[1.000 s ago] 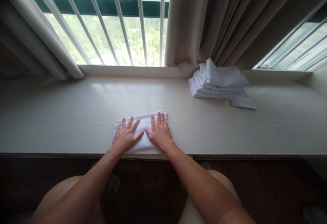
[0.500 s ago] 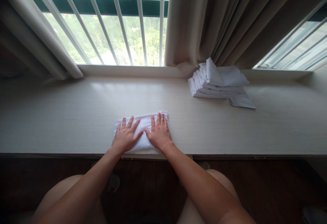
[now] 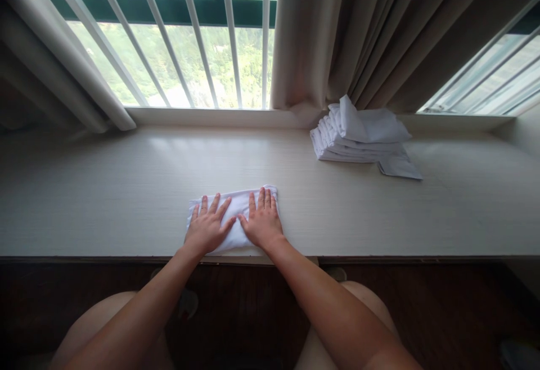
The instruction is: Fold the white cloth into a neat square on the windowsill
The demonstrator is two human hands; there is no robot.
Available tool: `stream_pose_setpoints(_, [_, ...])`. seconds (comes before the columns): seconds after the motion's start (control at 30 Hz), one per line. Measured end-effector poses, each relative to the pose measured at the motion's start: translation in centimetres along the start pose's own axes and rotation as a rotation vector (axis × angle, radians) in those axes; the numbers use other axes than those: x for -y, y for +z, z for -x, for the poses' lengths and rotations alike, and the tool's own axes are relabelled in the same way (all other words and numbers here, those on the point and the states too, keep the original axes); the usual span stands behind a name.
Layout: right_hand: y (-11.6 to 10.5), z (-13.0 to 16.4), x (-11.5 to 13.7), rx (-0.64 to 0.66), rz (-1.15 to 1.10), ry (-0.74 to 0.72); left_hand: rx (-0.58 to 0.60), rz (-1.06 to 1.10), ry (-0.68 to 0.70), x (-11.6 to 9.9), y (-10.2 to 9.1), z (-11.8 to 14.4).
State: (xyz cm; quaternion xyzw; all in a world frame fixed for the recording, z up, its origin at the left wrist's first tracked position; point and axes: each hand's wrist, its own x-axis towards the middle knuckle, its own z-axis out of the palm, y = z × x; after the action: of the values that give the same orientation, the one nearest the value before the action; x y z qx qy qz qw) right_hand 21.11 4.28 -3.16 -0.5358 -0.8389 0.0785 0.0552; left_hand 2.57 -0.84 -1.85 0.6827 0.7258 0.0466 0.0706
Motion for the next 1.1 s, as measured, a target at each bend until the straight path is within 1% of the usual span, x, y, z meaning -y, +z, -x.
stream_pose_setpoints(0.2, [-0.2,0.3,0.1,-0.004,-0.009,-0.008,0.003,0.003,-0.012,-0.3,-0.1,0.4])
stream_pose_setpoints(0.37, [0.0,0.9,0.1,-0.024,-0.015,-0.012,-0.008,-0.005,-0.008,-0.3,0.0,0.9])
stream_pose_setpoints(0.67, [0.2,0.0,0.2,-0.022,-0.003,0.015,0.000,0.012,0.006,0.0,0.0,-0.2])
stream_pose_setpoints(0.8, [-0.1,-0.2,0.0,-0.022,-0.015,0.012,0.026,0.019,-0.006,0.1,-0.6,-0.4])
stream_pose_setpoints(0.87, [-0.5,0.0,0.0,-0.029,-0.012,0.010,-0.018,-0.002,-0.029,-0.3,-1.3,-0.3])
stream_pose_setpoints(0.93, [-1.0,0.4,0.1,-0.055,-0.003,0.003,-0.109,-0.037,-0.037,-1.1,-2.0,0.2])
stream_pose_setpoints(1.0, [-1.4,1.0,0.5,-0.082,0.003,-0.023,-0.171,-0.061,-0.003,-2.2,-2.3,0.8])
stream_pose_setpoints(1.03, [-1.5,1.3,0.8,-0.086,0.004,-0.042,-0.173,-0.065,0.025,-2.8,-2.3,1.2])
stream_pose_setpoints(1.1, [-1.6,1.9,1.3,-0.068,0.007,-0.076,-0.135,-0.063,0.068,-3.7,-1.9,1.7])
